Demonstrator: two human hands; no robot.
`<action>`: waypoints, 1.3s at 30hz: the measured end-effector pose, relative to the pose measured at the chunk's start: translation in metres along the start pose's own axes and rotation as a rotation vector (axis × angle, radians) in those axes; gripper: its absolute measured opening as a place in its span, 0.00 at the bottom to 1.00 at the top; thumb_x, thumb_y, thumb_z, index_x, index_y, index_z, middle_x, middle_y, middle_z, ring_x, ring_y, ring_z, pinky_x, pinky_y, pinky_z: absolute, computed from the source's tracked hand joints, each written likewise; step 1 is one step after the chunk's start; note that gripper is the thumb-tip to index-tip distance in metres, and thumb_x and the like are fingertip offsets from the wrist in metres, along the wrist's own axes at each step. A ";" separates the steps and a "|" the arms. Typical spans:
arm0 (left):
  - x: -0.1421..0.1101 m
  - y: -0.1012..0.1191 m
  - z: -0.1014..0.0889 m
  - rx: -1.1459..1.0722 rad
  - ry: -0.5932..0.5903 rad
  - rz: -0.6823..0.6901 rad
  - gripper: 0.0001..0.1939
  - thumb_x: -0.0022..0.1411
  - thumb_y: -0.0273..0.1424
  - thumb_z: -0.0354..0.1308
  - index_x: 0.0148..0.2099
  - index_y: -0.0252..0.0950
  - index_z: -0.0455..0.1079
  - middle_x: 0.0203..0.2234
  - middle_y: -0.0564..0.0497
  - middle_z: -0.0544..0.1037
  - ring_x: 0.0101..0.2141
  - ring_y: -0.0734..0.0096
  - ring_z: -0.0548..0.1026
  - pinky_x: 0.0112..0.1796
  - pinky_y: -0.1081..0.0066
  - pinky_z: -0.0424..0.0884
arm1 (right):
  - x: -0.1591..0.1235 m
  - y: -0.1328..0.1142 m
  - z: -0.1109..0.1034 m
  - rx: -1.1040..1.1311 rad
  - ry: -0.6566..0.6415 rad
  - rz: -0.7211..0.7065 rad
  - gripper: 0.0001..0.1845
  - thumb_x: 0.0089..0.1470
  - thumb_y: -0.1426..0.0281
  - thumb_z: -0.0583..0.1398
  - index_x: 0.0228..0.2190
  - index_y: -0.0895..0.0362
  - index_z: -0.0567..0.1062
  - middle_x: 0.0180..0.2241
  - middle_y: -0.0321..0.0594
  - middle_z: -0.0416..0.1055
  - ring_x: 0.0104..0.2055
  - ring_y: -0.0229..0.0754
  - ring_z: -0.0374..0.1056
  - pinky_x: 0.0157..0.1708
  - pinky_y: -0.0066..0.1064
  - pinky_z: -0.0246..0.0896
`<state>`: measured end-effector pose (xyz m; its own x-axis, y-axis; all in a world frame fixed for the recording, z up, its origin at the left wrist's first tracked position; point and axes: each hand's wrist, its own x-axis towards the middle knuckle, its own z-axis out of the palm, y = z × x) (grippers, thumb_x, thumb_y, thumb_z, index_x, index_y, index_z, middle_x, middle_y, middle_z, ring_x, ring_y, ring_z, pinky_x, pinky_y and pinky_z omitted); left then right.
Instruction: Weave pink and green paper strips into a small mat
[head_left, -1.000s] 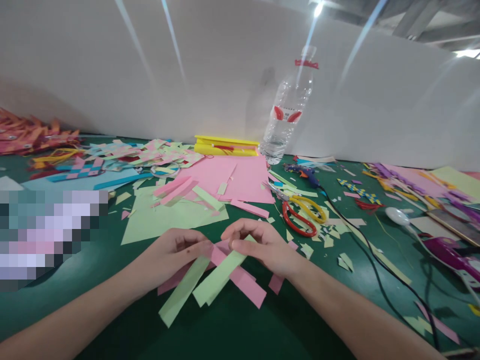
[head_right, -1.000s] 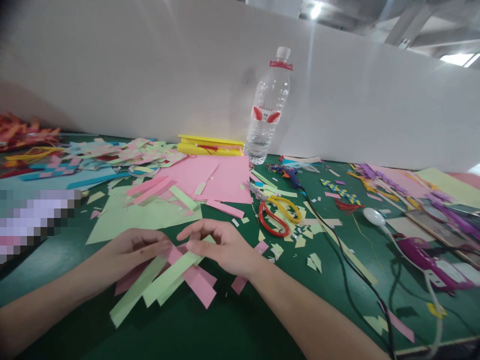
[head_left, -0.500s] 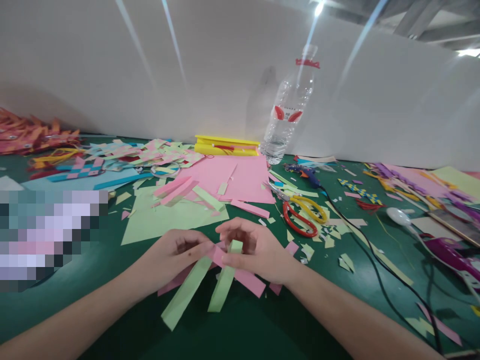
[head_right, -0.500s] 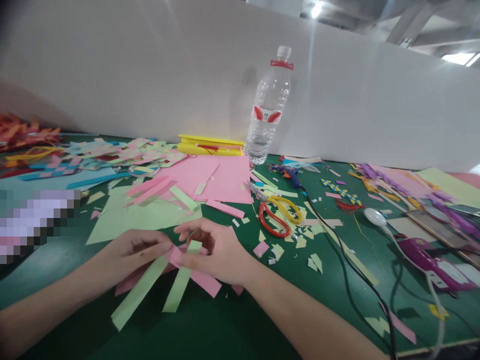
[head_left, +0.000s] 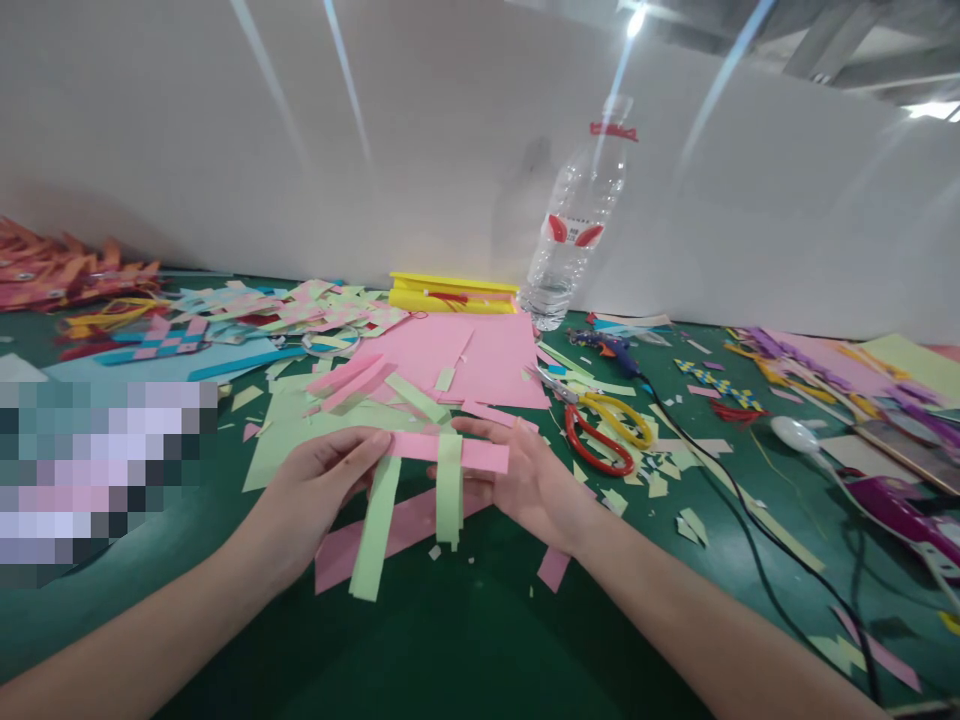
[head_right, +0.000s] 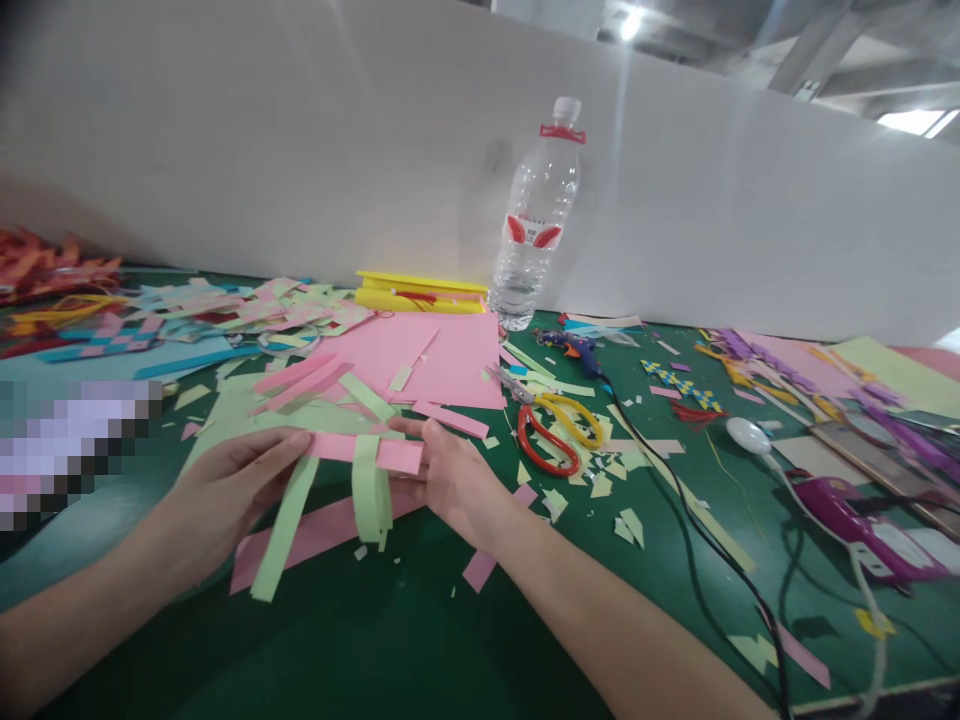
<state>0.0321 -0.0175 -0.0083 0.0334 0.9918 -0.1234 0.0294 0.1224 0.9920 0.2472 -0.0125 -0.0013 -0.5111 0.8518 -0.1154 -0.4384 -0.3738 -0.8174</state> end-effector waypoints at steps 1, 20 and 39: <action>0.000 0.001 0.000 -0.028 0.004 -0.008 0.19 0.52 0.48 0.64 0.28 0.36 0.73 0.21 0.55 0.67 0.23 0.74 0.65 0.25 0.76 0.66 | 0.000 0.001 0.000 -0.009 -0.019 0.000 0.32 0.44 0.48 0.65 0.45 0.55 0.72 0.42 0.44 0.75 0.45 0.45 0.72 0.47 0.36 0.63; -0.004 0.006 0.001 0.177 -0.050 0.003 0.17 0.54 0.47 0.64 0.37 0.39 0.74 0.17 0.54 0.76 0.23 0.71 0.74 0.30 0.75 0.72 | -0.001 0.009 0.001 -0.453 0.163 -0.020 0.21 0.48 0.53 0.64 0.33 0.59 0.79 0.28 0.40 0.76 0.31 0.41 0.74 0.35 0.33 0.68; -0.010 0.014 0.008 0.224 -0.128 0.028 0.15 0.50 0.46 0.65 0.30 0.38 0.76 0.20 0.52 0.78 0.20 0.71 0.74 0.24 0.75 0.71 | -0.007 0.006 0.009 -0.686 0.077 -0.058 0.12 0.46 0.61 0.67 0.30 0.57 0.76 0.29 0.35 0.72 0.31 0.37 0.66 0.31 0.28 0.60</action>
<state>0.0402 -0.0256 0.0068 0.1632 0.9802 -0.1120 0.2464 0.0695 0.9667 0.2412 -0.0240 -0.0004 -0.4358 0.8965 -0.0795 0.1163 -0.0315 -0.9927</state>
